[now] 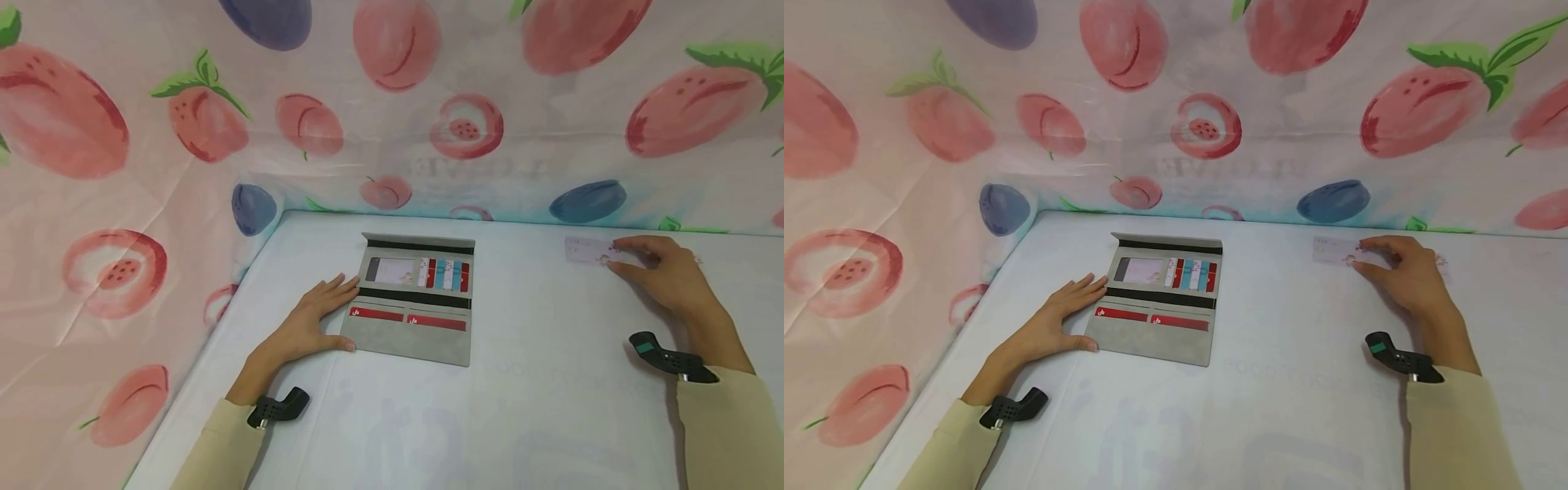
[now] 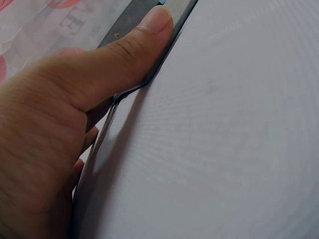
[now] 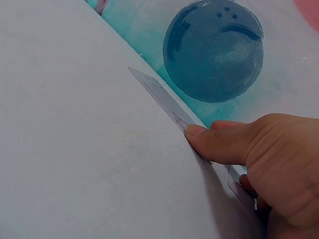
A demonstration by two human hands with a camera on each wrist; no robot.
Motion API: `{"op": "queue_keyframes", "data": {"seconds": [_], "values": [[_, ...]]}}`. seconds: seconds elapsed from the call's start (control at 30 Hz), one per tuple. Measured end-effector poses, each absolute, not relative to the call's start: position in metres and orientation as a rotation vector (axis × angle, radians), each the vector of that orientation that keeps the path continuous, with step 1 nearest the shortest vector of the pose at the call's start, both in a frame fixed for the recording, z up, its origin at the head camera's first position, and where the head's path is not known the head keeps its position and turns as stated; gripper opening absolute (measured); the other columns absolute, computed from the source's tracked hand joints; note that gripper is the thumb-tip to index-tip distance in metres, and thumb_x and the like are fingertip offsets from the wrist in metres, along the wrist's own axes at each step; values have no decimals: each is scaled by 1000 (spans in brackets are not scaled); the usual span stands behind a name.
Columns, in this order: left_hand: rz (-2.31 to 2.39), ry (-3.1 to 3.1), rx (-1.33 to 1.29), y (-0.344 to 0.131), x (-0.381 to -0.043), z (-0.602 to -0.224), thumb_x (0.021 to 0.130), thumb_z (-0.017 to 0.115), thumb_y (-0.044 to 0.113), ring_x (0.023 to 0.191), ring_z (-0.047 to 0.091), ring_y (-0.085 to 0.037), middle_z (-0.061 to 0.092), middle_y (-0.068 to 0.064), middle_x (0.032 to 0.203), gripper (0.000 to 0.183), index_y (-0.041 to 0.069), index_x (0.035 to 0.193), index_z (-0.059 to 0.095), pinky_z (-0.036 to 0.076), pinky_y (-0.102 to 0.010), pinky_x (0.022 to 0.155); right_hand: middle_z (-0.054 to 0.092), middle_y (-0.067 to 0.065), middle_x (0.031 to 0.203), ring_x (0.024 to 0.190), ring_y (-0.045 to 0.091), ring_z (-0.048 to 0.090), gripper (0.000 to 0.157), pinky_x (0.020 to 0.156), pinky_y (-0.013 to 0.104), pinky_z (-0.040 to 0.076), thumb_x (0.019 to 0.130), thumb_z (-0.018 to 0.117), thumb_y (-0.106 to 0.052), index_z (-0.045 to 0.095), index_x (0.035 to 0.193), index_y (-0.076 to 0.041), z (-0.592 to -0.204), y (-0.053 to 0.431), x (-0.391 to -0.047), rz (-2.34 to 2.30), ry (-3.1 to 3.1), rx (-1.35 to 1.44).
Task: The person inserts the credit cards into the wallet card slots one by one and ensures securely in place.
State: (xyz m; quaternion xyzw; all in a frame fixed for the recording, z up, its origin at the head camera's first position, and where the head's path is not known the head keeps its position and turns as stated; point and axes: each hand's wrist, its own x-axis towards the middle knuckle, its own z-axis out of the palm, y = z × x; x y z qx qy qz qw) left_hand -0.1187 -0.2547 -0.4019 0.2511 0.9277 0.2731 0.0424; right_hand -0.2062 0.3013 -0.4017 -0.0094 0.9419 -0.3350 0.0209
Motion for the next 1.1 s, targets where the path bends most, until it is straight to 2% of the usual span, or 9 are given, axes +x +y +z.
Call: {"op": "queue_keyframes", "data": {"seconds": [0.23, 0.43, 0.67, 0.8, 0.93, 1.1], "values": [[837, 2840, 771, -255, -119, -401, 68, 83, 45, 144, 14, -23, 30, 1, 154, 96, 11, 147, 40, 6, -46, 116, 31, 32, 141, 122, 55, 30, 61, 94, 73, 26, 93, 55, -50, 50, 134, -5, -400, 301, -207, -996, 2921, -54], [830, 2843, 780, -254, -120, -402, 68, 84, 42, 144, 14, -23, 30, 0, 154, 94, 9, 146, 41, 6, -46, 116, 25, 32, 145, 126, 58, 25, 61, 92, 77, 23, 95, 51, -48, 46, 139, -7, -398, 301, -209, -936, 2907, -106], [842, 2844, 787, -254, -120, -402, 68, 84, 43, 145, 14, -22, 30, 1, 154, 95, 10, 146, 41, 5, -45, 116, 23, 32, 146, 127, 58, 22, 51, 92, 78, 19, 98, 51, -40, 47, 139, -9, -395, 298, -208, -902, 2899, -139], [845, 2843, 785, -254, -120, -402, 68, 84, 44, 145, 13, -22, 30, 2, 154, 95, 10, 146, 42, 5, -45, 116, 21, 33, 146, 125, 58, 22, 52, 89, 78, 18, 97, 53, -38, 46, 140, -9, -397, 297, -209, -873, 2928, -138], [840, 2846, 784, -255, -119, -402, 68, 85, 43, 145, 13, -22, 30, 1, 154, 95, 9, 145, 42, 6, -44, 116, 21, 37, 141, 122, 59, 21, 61, 86, 79, 21, 95, 57, -38, 40, 144, -5, -397, 297, -209, -866, 2970, -101], [842, 2841, 768, -254, -118, -401, 68, 84, 44, 145, 13, -23, 30, 1, 154, 94, 10, 145, 42, 5, -45, 116, 29, 38, 129, 113, 55, 30, 63, 82, 73, 32, 91, 64, -36, 45, 138, 1, -397, 297, -209, -922, 3026, -63]]}}
